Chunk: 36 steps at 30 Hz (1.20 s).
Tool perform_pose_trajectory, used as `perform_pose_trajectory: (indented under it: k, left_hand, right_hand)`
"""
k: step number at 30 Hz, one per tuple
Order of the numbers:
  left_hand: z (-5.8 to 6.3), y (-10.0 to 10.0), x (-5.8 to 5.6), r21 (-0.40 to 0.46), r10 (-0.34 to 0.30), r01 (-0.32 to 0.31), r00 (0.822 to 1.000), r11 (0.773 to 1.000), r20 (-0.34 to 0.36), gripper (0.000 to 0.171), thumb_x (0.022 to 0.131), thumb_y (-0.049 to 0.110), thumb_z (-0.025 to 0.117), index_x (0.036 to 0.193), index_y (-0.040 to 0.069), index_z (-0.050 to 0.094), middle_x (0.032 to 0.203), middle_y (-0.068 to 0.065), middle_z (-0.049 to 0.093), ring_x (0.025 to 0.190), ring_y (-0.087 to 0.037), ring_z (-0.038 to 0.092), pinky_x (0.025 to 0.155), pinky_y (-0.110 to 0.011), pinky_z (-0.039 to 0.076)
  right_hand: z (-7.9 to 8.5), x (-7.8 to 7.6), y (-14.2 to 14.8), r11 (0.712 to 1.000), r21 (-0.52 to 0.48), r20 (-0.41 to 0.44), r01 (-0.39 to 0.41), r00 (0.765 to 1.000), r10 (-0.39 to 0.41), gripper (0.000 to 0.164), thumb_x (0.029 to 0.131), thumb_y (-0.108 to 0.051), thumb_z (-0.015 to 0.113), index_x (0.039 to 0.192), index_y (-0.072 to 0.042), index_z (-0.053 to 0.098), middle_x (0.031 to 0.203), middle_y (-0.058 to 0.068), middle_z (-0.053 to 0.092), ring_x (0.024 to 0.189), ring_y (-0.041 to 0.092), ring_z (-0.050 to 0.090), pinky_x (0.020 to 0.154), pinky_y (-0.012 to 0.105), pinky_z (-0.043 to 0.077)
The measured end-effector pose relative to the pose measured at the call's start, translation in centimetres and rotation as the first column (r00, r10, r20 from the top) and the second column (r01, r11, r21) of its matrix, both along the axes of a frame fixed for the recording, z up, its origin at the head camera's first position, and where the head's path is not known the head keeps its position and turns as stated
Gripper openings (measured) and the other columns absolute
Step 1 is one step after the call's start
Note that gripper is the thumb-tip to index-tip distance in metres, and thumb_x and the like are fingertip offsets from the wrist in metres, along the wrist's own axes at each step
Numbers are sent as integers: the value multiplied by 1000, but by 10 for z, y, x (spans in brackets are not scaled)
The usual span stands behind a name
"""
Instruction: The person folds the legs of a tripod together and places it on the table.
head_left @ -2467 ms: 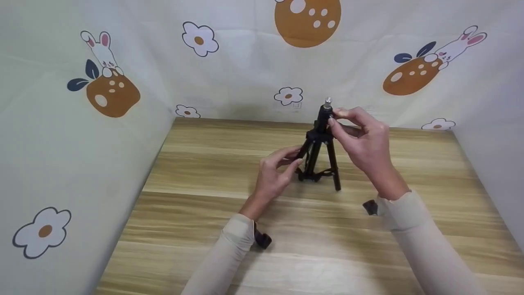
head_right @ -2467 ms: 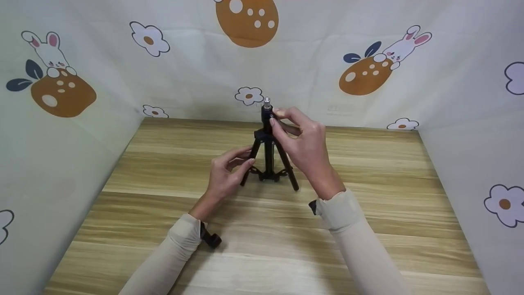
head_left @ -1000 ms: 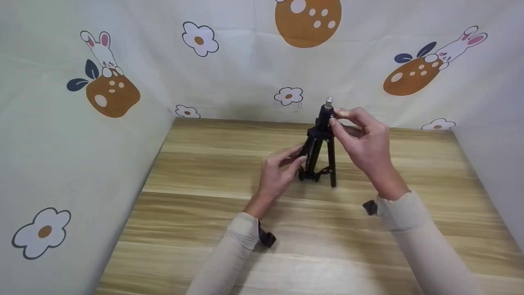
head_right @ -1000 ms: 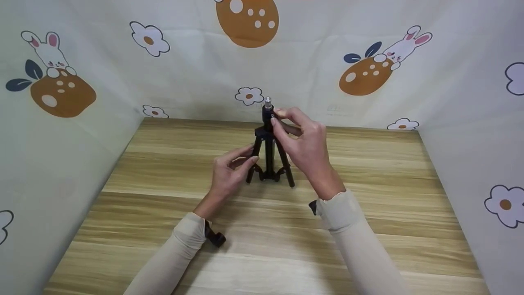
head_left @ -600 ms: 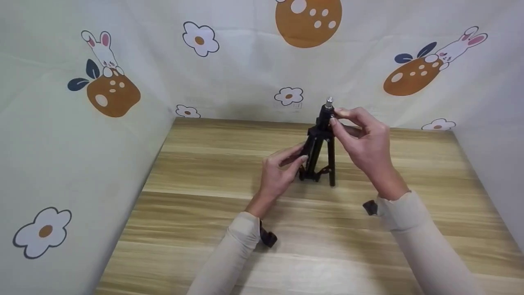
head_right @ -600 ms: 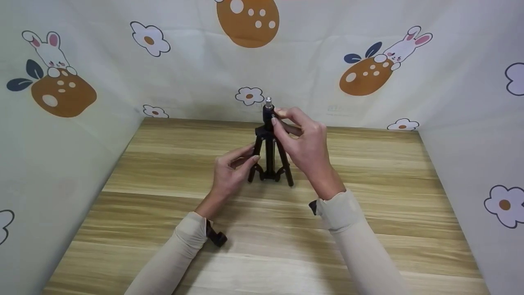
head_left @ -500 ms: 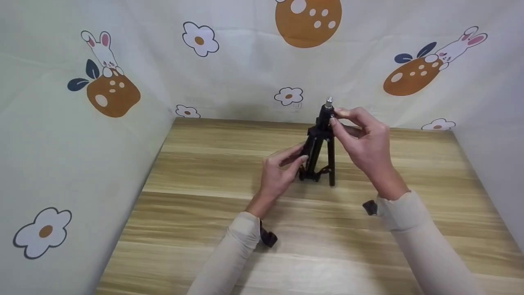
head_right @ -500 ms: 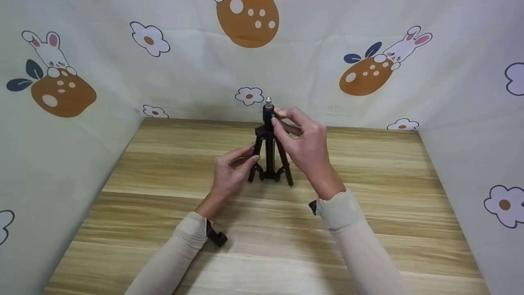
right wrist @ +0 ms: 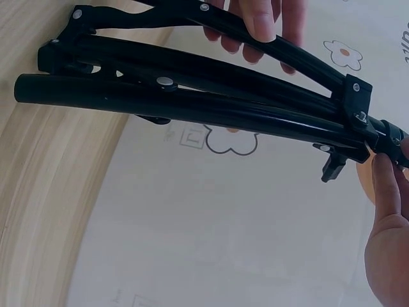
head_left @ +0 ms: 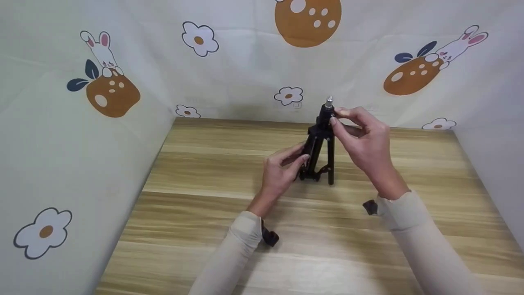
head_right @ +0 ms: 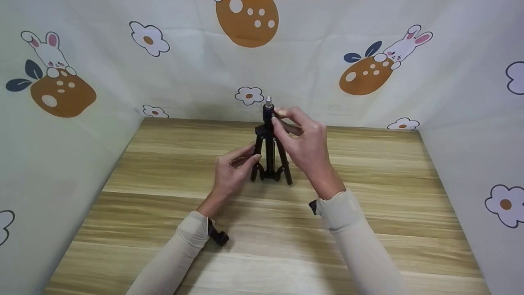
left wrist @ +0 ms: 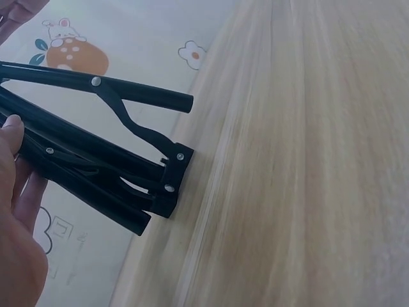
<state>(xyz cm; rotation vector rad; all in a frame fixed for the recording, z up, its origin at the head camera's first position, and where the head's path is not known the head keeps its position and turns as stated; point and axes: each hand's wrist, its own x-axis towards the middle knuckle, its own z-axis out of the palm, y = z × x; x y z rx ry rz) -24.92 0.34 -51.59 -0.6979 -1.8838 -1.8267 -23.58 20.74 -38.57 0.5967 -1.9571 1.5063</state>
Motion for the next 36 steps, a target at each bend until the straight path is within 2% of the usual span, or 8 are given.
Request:
perform_pose_trajectory:
  k: [10,18,30,36]
  left_hand:
    - [-1,4,0,13,-8,8,1000,1000,21,37,96,13,83,132,7,77,124,-13,80,108,-23,82,94,-30,68]
    - [0,8,0,26,-16,16,1000,1000,26,37,97,13,83,132,5,76,125,-16,79,109,-24,81,95,-31,68]
    - [-1,13,-1,42,-19,17,999,999,32,38,97,11,82,133,4,75,127,-17,79,110,-25,81,93,-31,68]
    - [-2,15,-2,0,4,-4,1000,1000,-6,36,99,12,80,132,2,75,119,-18,81,105,-26,81,92,-29,68]
  right_hand:
    - [-1,1,1,1000,-1,-2,11,1000,-11,13,96,-1,80,109,2,79,115,11,82,115,16,79,89,31,68]
    - [-2,1,1,1000,-18,-6,7,1000,-7,13,95,1,80,109,2,79,114,9,82,116,19,79,89,31,68]
    - [-3,0,0,1000,-11,-17,-2,1000,2,13,97,1,78,109,2,79,116,20,81,116,14,78,90,32,68]
    - [-3,1,-1,1000,-14,-26,6,1000,-7,14,96,3,78,109,1,79,114,17,81,117,15,78,91,31,68]
